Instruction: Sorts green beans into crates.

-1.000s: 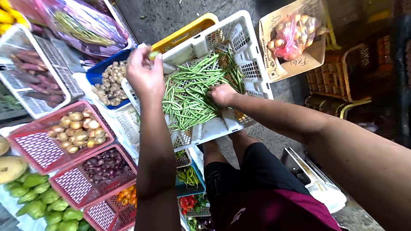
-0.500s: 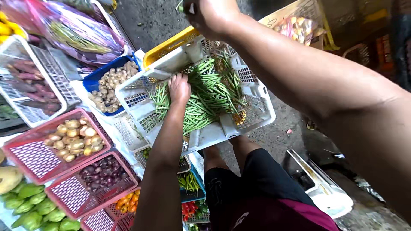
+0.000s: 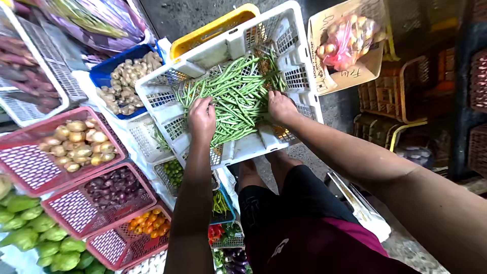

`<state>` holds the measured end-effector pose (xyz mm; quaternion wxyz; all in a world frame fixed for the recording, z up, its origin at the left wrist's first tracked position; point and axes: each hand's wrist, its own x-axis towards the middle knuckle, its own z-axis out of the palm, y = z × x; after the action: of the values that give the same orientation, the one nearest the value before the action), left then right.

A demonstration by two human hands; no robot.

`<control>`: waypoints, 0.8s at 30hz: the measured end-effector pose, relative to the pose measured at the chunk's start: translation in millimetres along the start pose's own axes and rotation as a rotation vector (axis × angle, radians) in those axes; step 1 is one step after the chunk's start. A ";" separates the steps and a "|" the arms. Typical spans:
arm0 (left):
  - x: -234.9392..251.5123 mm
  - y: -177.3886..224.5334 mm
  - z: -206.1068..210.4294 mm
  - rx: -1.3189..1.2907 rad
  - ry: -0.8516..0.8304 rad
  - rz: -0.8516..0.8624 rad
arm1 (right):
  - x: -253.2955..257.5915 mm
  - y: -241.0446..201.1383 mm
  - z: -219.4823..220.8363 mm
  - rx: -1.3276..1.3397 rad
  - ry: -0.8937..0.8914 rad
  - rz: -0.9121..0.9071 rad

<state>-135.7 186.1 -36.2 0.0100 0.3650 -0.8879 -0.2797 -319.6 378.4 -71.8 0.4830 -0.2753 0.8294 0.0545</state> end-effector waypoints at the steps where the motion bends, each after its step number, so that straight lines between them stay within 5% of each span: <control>1: -0.1 -0.7 5.3 0.009 -0.034 -0.011 | 0.4 -1.4 3.4 -0.026 0.001 -0.010; 7: 12.3 -10.4 22.1 0.200 -0.440 -0.122 | 11.3 -10.2 16.5 -0.100 0.022 -0.030; 14: -57.5 -8.5 49.8 0.484 -0.730 0.168 | 20.6 -4.1 5.5 0.013 -0.066 -0.164; 19: -29.2 -20.8 70.6 0.512 -0.660 0.319 | 9.4 5.8 11.7 0.029 -0.093 -0.155; 24: -15.4 0.7 27.0 0.157 -0.279 -0.043 | -52.2 30.4 -1.7 0.034 0.125 -0.324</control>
<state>-130.8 209.8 -55.8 -0.1480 0.3411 -0.8918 -0.2578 -316.4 424.5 -32.9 0.4374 -0.4002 0.8034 -0.0555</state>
